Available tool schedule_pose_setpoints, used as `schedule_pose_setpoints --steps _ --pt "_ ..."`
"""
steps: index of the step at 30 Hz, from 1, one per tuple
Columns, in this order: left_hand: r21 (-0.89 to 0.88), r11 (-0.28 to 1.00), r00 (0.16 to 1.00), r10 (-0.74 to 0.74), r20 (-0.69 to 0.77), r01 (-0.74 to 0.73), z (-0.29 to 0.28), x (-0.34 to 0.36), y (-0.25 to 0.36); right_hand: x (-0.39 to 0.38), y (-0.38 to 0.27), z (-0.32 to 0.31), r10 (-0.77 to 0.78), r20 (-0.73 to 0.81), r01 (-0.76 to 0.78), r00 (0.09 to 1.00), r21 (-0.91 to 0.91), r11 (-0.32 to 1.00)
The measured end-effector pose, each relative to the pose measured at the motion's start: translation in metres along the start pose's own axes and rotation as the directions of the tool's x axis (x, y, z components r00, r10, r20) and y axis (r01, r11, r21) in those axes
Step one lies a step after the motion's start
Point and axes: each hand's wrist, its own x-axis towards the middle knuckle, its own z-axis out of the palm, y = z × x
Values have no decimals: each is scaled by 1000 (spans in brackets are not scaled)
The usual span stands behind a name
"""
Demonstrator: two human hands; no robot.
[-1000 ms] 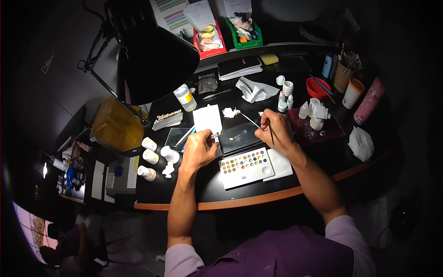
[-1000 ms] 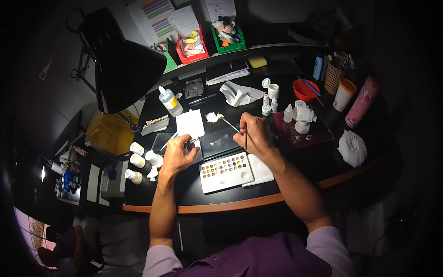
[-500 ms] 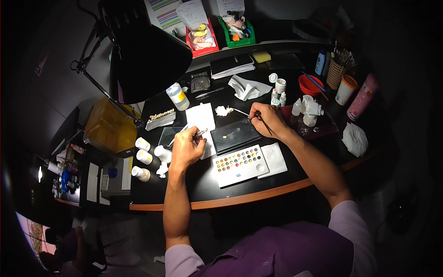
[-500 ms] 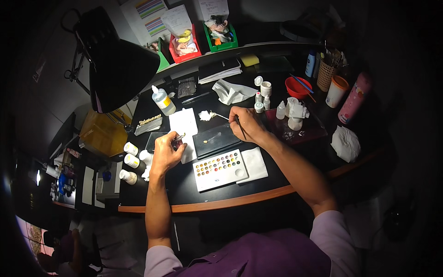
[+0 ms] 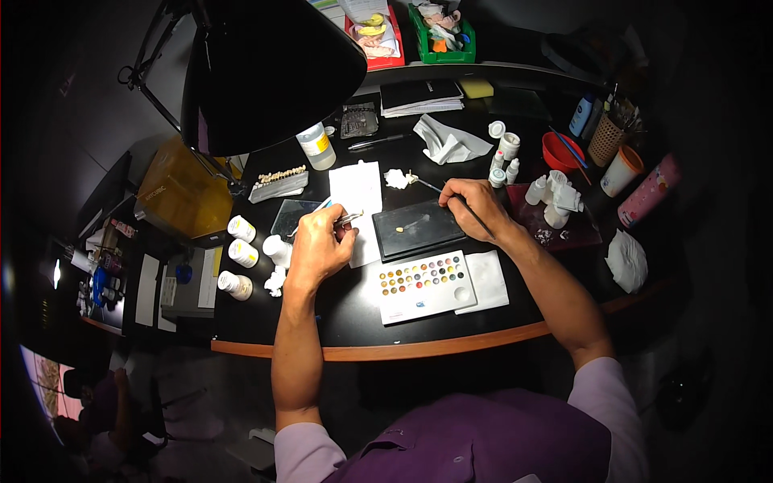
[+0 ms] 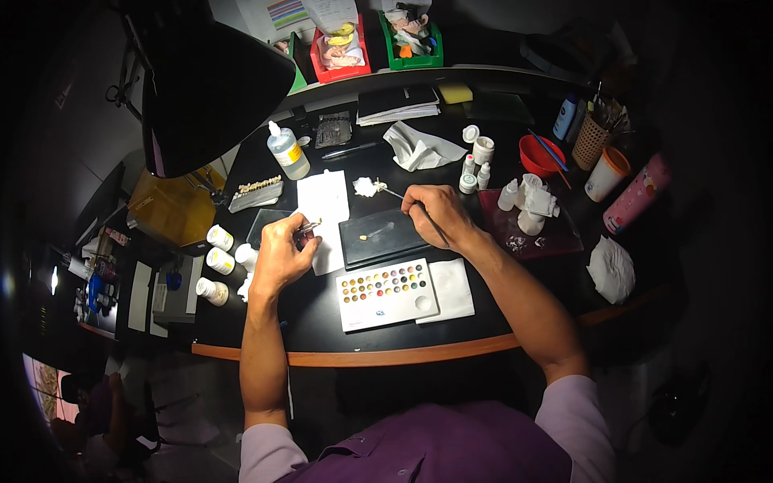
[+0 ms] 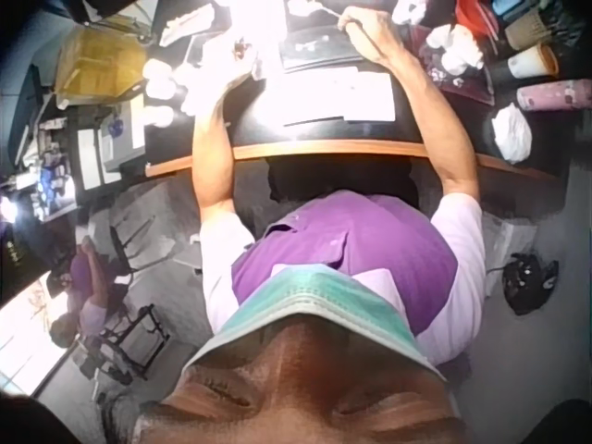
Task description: The person applies various colors of stain from a palette to a dental crown using a fine brush, repeatedly dipping the brush into a liquid and then the palette before painting the prosthetic tooth.
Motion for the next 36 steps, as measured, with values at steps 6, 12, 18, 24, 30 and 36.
schedule_pose_setpoints --steps 6,12,18,24,30,36 --pt "19 1000 999 -20 -29 20 -3 1 0 -5 -5 -3 -170 9 169 985 -119 978" --pt "72 995 977 -57 -203 73 2 16 -11 -4 9 -2 -295 31 297 955 -96 950" --pt "77 997 972 -2 -236 21 -1 59 -18 -2 10 -1 -277 86 282 957 -53 958" --pt "161 965 979 -202 -38 205 0 98 -15 1 10 -3 -252 123 261 960 -57 964" --pt "66 993 995 -95 -23 97 12 105 -33 2 9 -5 -282 179 290 942 -19 957" --pt "139 970 978 -206 36 199 13 106 -28 4 10 -10 -227 228 238 947 -19 971"
